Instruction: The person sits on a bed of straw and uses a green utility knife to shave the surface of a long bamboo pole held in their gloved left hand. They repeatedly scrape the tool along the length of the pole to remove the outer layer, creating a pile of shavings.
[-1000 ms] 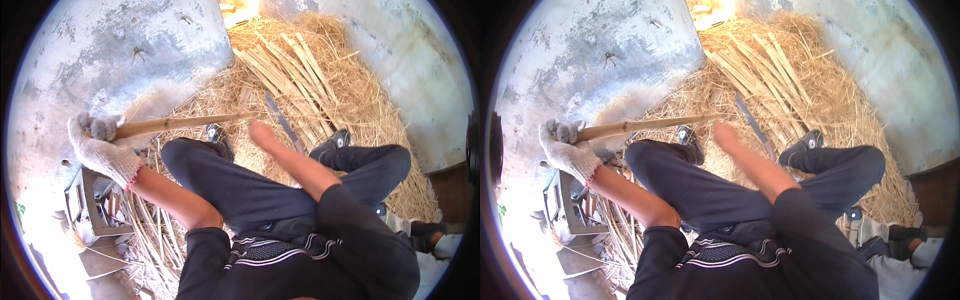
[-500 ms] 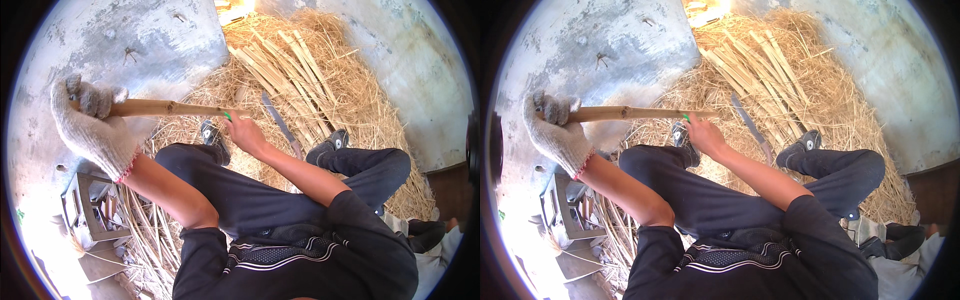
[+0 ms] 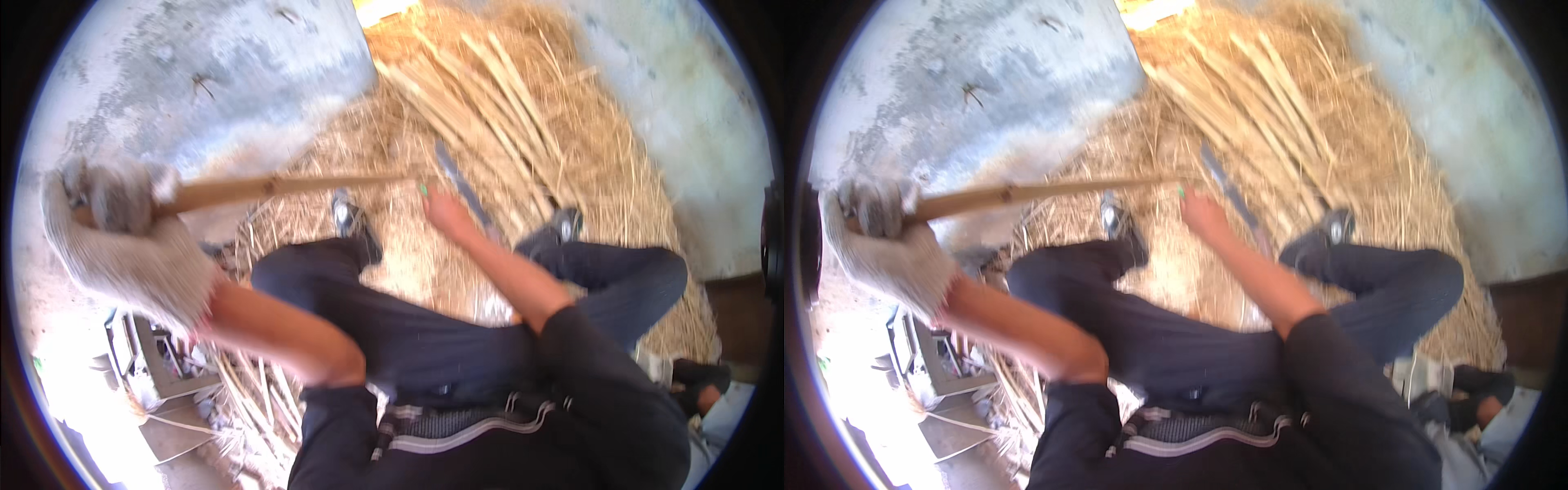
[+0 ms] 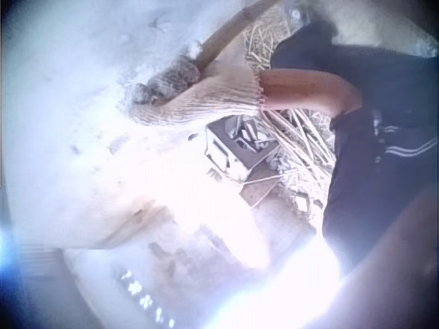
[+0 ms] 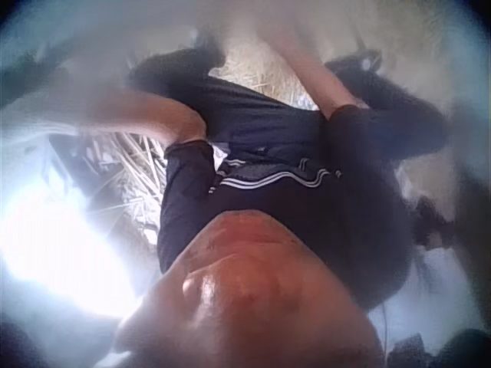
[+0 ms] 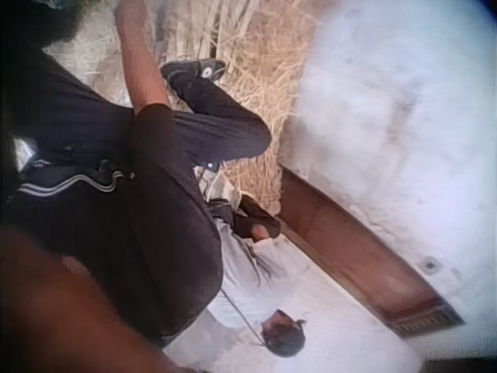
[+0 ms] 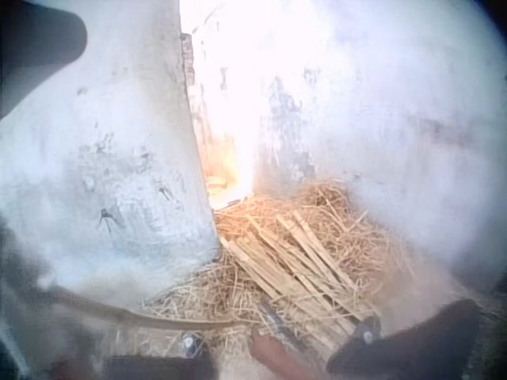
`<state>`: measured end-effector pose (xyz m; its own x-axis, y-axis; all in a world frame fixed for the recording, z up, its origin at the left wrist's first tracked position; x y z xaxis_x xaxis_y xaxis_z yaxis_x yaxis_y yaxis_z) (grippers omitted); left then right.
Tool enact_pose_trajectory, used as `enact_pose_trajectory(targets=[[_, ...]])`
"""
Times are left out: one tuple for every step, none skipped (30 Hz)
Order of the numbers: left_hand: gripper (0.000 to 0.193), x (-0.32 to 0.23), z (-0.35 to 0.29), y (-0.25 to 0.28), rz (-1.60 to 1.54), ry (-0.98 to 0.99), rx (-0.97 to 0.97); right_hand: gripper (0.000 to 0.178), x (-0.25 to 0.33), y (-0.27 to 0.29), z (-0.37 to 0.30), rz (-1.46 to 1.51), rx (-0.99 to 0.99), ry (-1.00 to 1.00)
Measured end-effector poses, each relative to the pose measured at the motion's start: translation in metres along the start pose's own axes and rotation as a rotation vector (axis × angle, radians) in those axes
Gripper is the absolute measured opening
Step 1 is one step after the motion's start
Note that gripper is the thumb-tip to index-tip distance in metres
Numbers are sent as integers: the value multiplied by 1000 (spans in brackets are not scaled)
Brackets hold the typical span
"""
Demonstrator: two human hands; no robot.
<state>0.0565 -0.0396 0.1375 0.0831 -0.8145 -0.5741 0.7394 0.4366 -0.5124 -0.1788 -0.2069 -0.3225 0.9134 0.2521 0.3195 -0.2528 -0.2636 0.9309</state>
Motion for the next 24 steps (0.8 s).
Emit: enact_pose_trajectory(targets=[[27,4,8,5,2,-11,-39,38,3,8,7,25,23,7],[27,6,12,9,4,-22,-77,38,6,11,8,50,45,13],[27,6,5,10,9,27,-88,39,10,5,-3,15,49,8],[28,4,5,8,24,1,-85,39,9,7,-2,48,45,2],[28,3,5,5,40,-26,-83,39,6,12,3,80,41,-4],[28,2,6,3,58,-53,-85,39,9,15,4,110,40,-6],[29,-1,2,9,99,-86,-182,39,11,10,2,220,78,-55],[29,0,3,10,100,-71,-164,39,18,13,-1,229,55,-35],[29,0,6,15,104,-62,-155,39,27,23,-4,233,34,-7],[30,1,9,20,112,-52,-145,39,38,35,-8,239,16,23],[31,0,10,23,119,-49,-141,39,53,47,-15,284,72,33],[31,0,11,22,113,-44,-130,39,58,51,-13,270,49,53],[32,1,12,22,109,-40,-120,38,62,54,-10,257,27,76],[31,1,15,20,86,-28,-76,37,66,57,-7,244,6,99],[30,3,17,16,59,-11,-26,36,60,52,0,220,-34,89],[30,3,17,11,31,5,27,36,49,39,13,197,-77,77],[29,9,15,12,28,31,27,35,38,26,22,174,-114,59],[29,8,13,12,25,44,34,35,30,18,26,145,-107,66],[29,7,14,10,28,53,46,35,23,12,29,123,-100,77],[30,-3,15,12,241,-70,-33,35,20,5,32,101,-92,89],[31,-13,10,13,458,-191,-121,34,24,0,31,64,-41,109],[31,-9,3,12,391,-133,-184,34,12,-10,39,35,-49,74],[31,-4,-3,12,315,-87,-258,33,-1,-26,54,6,-56,40],[29,3,1,4,252,-42,-172,33,-11,-40,68,-8,-67,1]])
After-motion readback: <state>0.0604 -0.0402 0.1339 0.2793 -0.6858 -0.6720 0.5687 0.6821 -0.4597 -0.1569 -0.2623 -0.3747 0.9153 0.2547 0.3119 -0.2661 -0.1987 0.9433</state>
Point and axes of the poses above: each hand's wrist, its own z-axis towards the middle knuckle, its own y-axis out of the back of the hand, x = y × z, the point moved 10 cm from there along z, towards the middle knuckle, and after that the axes turned 8 degrees about -z, right-handed, at the moved point
